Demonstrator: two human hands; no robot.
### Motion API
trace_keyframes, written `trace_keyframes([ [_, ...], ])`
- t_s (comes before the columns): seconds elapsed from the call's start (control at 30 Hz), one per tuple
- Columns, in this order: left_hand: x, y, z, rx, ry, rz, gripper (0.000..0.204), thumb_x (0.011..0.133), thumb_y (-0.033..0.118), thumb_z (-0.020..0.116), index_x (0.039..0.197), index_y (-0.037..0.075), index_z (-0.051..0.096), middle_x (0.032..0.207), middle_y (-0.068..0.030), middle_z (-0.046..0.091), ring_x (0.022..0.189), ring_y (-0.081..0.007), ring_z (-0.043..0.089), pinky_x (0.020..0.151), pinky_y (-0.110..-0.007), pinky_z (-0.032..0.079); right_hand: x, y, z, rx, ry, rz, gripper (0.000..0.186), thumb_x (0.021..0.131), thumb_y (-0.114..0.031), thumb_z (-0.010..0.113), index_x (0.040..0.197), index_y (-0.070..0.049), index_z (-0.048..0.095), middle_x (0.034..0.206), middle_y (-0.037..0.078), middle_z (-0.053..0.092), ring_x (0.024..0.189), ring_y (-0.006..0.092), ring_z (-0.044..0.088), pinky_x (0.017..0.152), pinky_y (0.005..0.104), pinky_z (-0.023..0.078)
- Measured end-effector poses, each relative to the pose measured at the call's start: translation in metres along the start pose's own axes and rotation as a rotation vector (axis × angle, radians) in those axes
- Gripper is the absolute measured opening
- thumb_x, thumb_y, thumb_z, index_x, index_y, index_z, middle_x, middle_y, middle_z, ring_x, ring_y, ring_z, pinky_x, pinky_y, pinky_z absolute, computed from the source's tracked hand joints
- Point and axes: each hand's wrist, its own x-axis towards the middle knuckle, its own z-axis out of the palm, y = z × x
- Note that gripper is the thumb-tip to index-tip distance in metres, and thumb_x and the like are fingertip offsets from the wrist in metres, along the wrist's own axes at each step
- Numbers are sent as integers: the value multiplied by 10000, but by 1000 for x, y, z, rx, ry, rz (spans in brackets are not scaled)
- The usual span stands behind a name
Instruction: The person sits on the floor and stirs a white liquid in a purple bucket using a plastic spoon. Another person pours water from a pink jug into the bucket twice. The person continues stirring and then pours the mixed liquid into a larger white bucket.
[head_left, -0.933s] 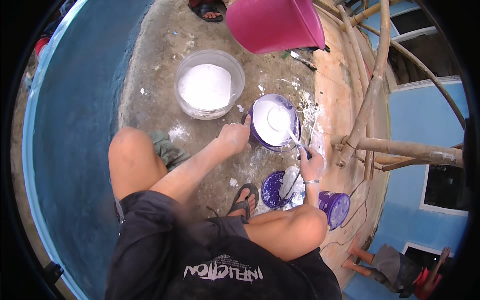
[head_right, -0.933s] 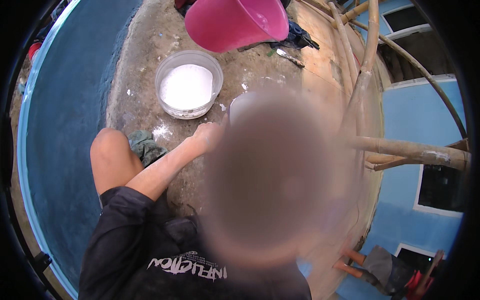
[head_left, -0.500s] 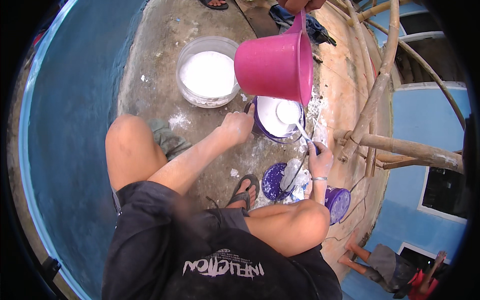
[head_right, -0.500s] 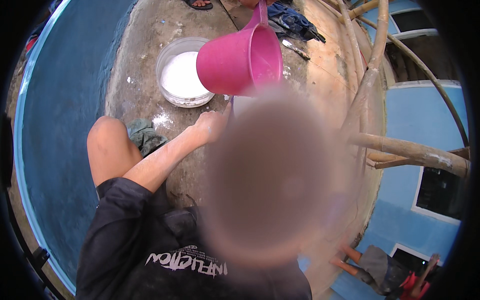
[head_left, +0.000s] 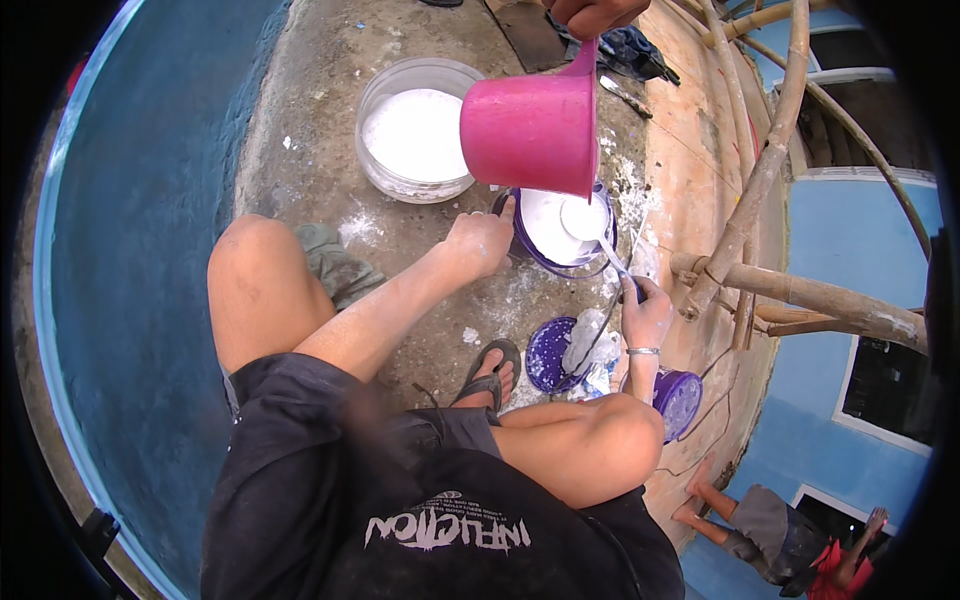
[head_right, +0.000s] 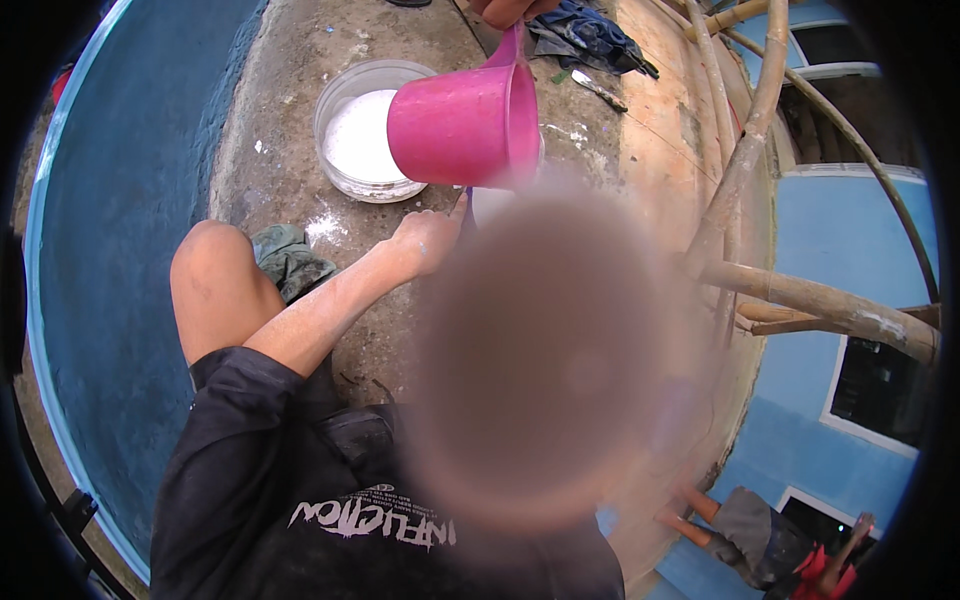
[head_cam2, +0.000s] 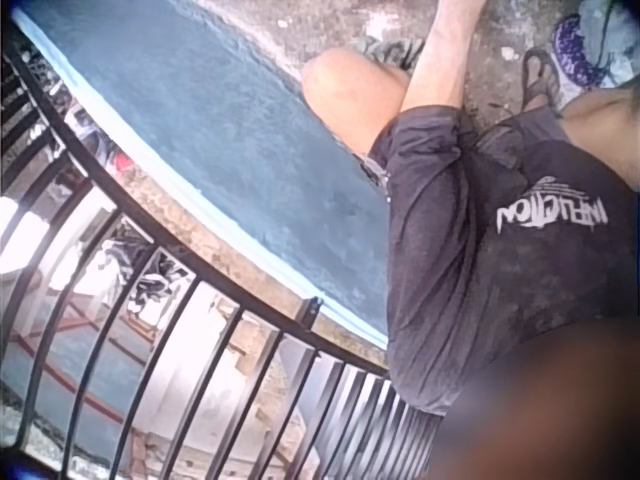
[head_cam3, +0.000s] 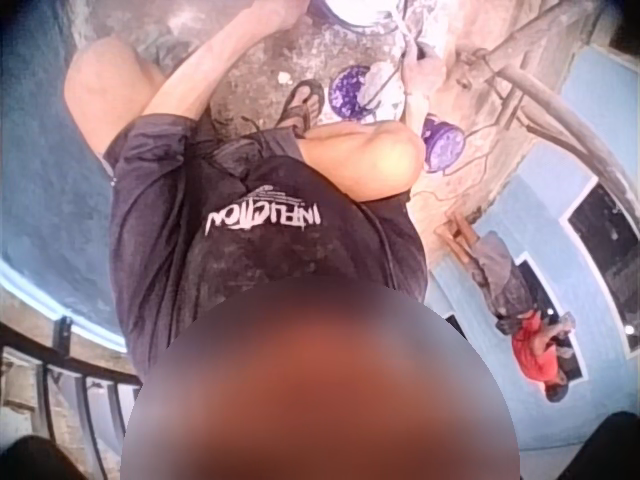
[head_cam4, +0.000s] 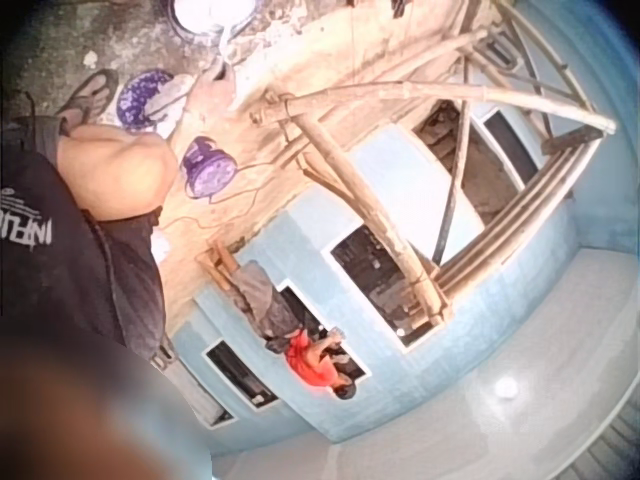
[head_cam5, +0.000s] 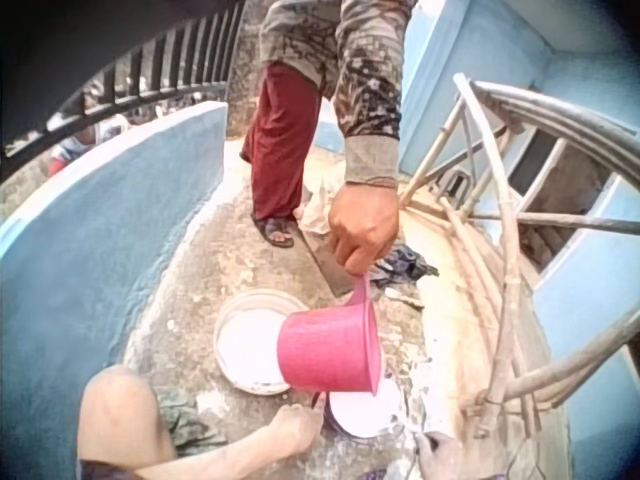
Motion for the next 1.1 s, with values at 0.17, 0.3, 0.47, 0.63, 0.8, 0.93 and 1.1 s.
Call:
trace_keyframes([
  [0.17,0,0,-1,0,0,-1,858,807,34,588,1531,-124,154,1016,-261,699,974,-372,694,842,-459,548,-2,-5,2,-8,20,-10,284,900,-311,701,953,-39,761,725,163,698,698,300,698,676,390,515],
  [0.3,-1,0,-1,11,10,3,853,807,39,597,1526,-127,169,1017,-256,701,983,-372,691,850,-453,547,-2,-7,2,-4,7,13,290,894,-318,706,954,-40,761,752,180,703,720,328,698,692,402,518],
  [0.47,-2,0,-1,33,9,6,854,805,51,609,1523,-130,183,997,-253,706,965,-368,696,839,-441,552,0,-8,1,-17,11,-5,290,895,-319,704,956,-42,762,760,185,703,738,341,701,699,408,521],
  [0.63,-1,1,0,40,14,4,858,798,45,613,1520,-136,186,969,-247,710,939,-359,703,824,-437,555,0,-8,0,-17,0,-2,292,896,-321,704,967,-44,762,762,184,705,743,340,703,705,407,524],
  [0.8,-1,0,1,28,30,8,838,802,40,600,1514,-142,197,935,-244,713,911,-361,709,808,-441,556,0,-8,1,-43,10,-7,295,896,-323,704,969,-43,763,764,178,709,749,333,708,707,405,525],
  [0.93,-1,0,2,23,51,13,809,812,39,581,1508,-146,212,912,-243,715,896,-365,711,796,-444,556,2,-7,2,-37,7,-8,297,897,-325,703,968,-44,764,766,179,710,755,331,710,713,405,527],
  [1.1,-1,-1,3,13,55,15,802,821,59,576,1508,-145,217,906,-244,715,889,-366,711,794,-447,555,2,-7,2,-48,2,-6,297,898,-324,701,969,-43,764,786,192,712,768,341,710,721,408,528],
])
